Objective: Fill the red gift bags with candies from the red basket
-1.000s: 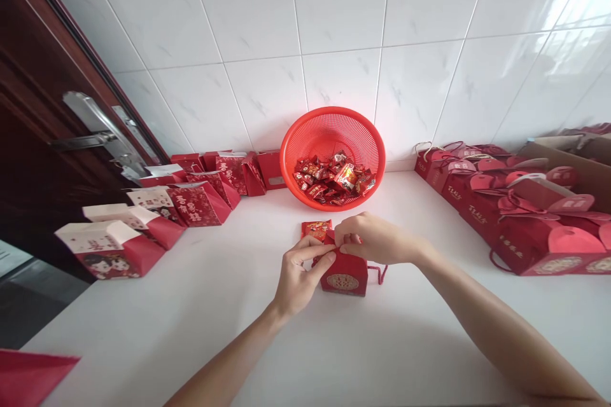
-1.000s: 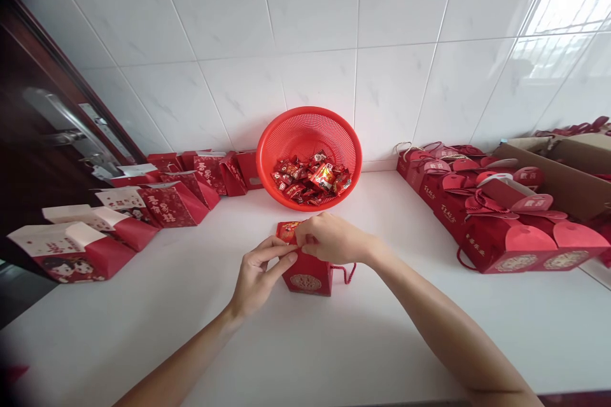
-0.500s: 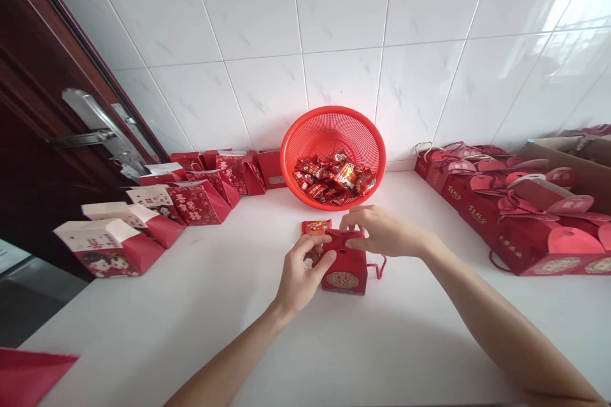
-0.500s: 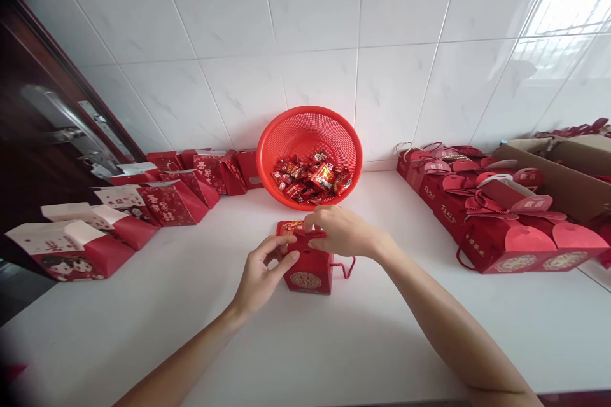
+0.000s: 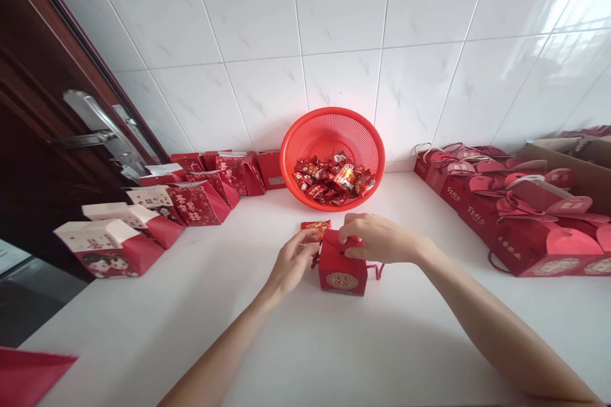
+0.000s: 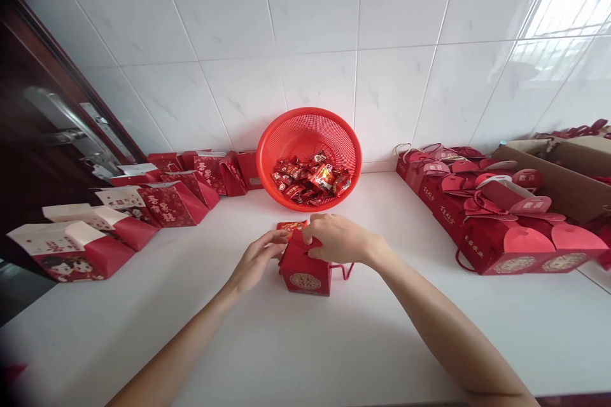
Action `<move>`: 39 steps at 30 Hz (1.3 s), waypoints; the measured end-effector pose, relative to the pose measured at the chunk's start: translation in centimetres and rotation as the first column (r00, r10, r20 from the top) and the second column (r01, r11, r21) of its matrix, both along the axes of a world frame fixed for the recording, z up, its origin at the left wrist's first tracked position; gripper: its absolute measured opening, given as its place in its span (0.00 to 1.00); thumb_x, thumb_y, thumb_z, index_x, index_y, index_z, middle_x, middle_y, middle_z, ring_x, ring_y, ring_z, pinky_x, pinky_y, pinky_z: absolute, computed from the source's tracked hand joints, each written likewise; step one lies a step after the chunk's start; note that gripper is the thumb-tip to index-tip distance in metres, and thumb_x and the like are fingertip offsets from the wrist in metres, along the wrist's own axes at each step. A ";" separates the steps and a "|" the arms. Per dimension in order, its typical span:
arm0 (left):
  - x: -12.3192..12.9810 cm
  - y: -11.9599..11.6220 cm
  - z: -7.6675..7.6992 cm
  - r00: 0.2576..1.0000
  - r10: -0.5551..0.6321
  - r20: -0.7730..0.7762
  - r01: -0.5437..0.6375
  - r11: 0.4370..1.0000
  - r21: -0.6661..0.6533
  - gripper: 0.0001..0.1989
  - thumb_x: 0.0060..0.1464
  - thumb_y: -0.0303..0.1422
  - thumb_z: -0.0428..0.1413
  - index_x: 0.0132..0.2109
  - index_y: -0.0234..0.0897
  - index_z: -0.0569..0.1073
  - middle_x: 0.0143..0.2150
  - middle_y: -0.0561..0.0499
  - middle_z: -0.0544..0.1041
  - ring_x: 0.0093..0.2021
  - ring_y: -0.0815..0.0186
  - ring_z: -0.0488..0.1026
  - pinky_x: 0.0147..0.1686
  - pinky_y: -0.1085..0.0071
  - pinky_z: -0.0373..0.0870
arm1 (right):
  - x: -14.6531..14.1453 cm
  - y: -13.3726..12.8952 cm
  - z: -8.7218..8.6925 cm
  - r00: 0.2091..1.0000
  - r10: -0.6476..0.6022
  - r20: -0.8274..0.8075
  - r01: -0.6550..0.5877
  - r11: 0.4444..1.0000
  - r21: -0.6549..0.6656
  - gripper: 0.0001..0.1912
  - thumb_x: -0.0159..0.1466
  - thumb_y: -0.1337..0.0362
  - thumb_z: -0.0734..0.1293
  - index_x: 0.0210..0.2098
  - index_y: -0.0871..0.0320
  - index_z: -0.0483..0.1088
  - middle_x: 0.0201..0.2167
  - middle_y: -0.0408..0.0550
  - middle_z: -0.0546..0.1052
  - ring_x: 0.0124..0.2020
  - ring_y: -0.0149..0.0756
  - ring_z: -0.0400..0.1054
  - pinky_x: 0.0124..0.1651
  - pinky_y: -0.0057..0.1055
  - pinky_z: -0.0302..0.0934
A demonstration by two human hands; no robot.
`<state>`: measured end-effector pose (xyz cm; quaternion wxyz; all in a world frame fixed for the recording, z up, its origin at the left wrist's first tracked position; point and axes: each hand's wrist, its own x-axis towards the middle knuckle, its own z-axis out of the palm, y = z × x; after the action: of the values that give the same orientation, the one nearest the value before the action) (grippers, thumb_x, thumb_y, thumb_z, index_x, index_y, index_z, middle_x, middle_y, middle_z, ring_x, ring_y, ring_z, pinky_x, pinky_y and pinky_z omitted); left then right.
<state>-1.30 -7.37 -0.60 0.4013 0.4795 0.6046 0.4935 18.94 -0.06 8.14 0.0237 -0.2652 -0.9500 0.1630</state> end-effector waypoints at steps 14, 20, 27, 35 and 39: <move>-3.4 -0.4 3.6 0.951 -0.282 0.131 0.295 0.951 -0.095 0.07 0.44 0.36 0.60 0.25 0.37 0.77 0.29 0.47 0.77 0.34 0.60 0.72 0.36 0.66 0.69 | -0.1 -0.1 -0.2 1.000 0.004 -0.011 -0.004 1.000 -0.011 0.05 0.61 0.70 0.68 0.35 0.58 0.76 0.38 0.49 0.74 0.30 0.31 0.64 0.32 0.28 0.53; -3.6 -1.3 4.7 0.885 -0.401 0.236 0.322 0.894 0.310 0.08 0.48 0.37 0.60 0.33 0.37 0.79 0.35 0.45 0.78 0.40 0.57 0.74 0.47 0.59 0.72 | -0.2 -0.1 -0.3 1.000 0.007 -0.002 -0.007 1.000 -0.006 0.05 0.62 0.70 0.68 0.36 0.58 0.76 0.38 0.48 0.73 0.29 0.30 0.63 0.31 0.27 0.52; 1.9 -2.3 2.0 0.889 -0.202 -0.412 0.368 0.849 0.378 0.12 0.59 0.34 0.59 0.50 0.40 0.77 0.52 0.42 0.77 0.55 0.54 0.73 0.54 0.58 0.71 | 0.2 0.3 -0.1 0.993 0.064 -0.098 -0.068 0.997 -0.033 0.04 0.62 0.70 0.68 0.33 0.59 0.76 0.35 0.47 0.75 0.29 0.30 0.65 0.32 0.27 0.54; 2.0 -2.1 0.8 0.861 -0.114 -0.496 0.322 0.876 0.358 0.08 0.61 0.35 0.57 0.43 0.39 0.79 0.52 0.42 0.76 0.54 0.55 0.74 0.55 0.58 0.72 | 3.5 3.9 -0.5 0.985 -0.084 -0.148 0.055 0.981 -0.188 0.10 0.60 0.62 0.72 0.40 0.59 0.77 0.39 0.50 0.80 0.37 0.37 0.73 0.37 0.30 0.64; 2.0 -2.2 0.8 0.854 -0.111 -0.508 0.327 0.874 0.360 0.09 0.61 0.36 0.57 0.43 0.39 0.79 0.53 0.42 0.76 0.56 0.55 0.73 0.56 0.58 0.71 | 4.6 5.2 -3.6 0.996 -0.092 -0.015 0.079 0.914 -0.399 0.15 0.52 0.59 0.77 0.37 0.60 0.78 0.34 0.49 0.81 0.37 0.41 0.75 0.37 0.31 0.65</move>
<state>0.68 -9.56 0.16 0.1801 0.7291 0.4983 0.4332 23.51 5.13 4.52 -0.0078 -0.3030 -0.8840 0.3559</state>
